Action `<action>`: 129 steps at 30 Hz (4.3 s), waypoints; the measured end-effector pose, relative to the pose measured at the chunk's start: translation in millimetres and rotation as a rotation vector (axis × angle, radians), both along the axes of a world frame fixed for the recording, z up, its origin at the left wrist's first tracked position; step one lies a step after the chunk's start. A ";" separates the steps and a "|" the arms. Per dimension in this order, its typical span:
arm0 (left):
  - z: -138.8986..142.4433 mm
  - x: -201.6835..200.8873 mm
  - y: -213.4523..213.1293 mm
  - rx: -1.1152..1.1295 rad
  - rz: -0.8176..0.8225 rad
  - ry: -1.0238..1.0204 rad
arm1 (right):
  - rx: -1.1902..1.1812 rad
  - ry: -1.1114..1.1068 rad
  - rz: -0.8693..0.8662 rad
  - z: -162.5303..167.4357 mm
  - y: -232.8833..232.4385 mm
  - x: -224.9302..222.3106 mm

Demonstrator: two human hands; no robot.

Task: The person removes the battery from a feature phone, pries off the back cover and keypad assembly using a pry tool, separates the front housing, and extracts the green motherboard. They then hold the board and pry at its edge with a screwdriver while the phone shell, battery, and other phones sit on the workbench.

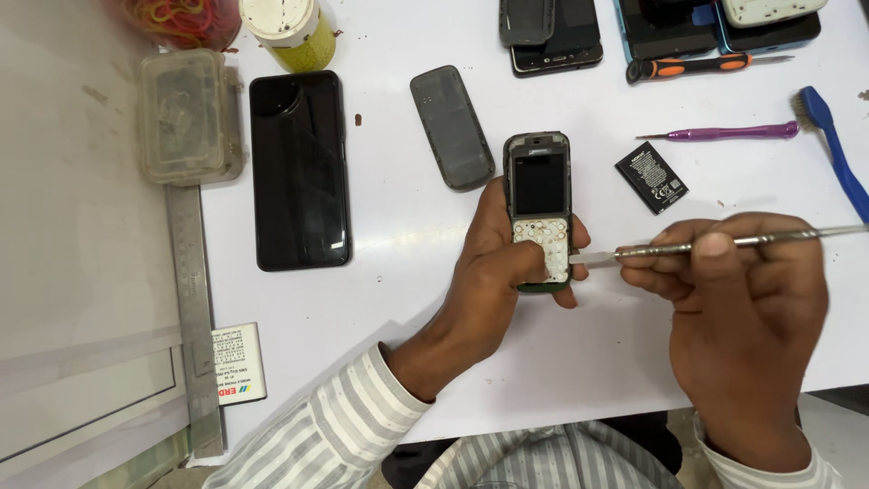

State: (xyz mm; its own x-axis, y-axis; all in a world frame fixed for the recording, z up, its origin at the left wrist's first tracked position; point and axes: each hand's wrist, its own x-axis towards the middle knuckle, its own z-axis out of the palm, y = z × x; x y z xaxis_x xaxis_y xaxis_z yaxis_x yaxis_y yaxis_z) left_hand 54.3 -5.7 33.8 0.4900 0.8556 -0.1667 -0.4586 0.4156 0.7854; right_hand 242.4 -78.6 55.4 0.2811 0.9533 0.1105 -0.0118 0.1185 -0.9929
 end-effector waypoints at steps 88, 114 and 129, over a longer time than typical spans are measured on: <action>22.3 1.4 -5.7 0.164 -0.094 0.228 | -0.060 0.270 -0.067 -4.6 8.0 12.4; 23.3 0.9 -12.7 0.381 -0.075 0.268 | -0.400 -0.156 0.055 11.3 16.4 -6.3; 35.9 -31.2 33.0 0.586 0.424 0.958 | -0.041 -1.402 0.188 31.5 16.8 27.6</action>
State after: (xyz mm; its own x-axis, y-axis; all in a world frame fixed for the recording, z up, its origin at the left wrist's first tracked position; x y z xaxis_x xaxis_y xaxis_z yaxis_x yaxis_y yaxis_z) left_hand 23.1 27.3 69.7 0.0410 0.9864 0.1590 0.4012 -0.1620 0.9016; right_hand 270.0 -61.8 86.9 -0.1661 0.9731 0.1596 0.9606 0.1963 -0.1968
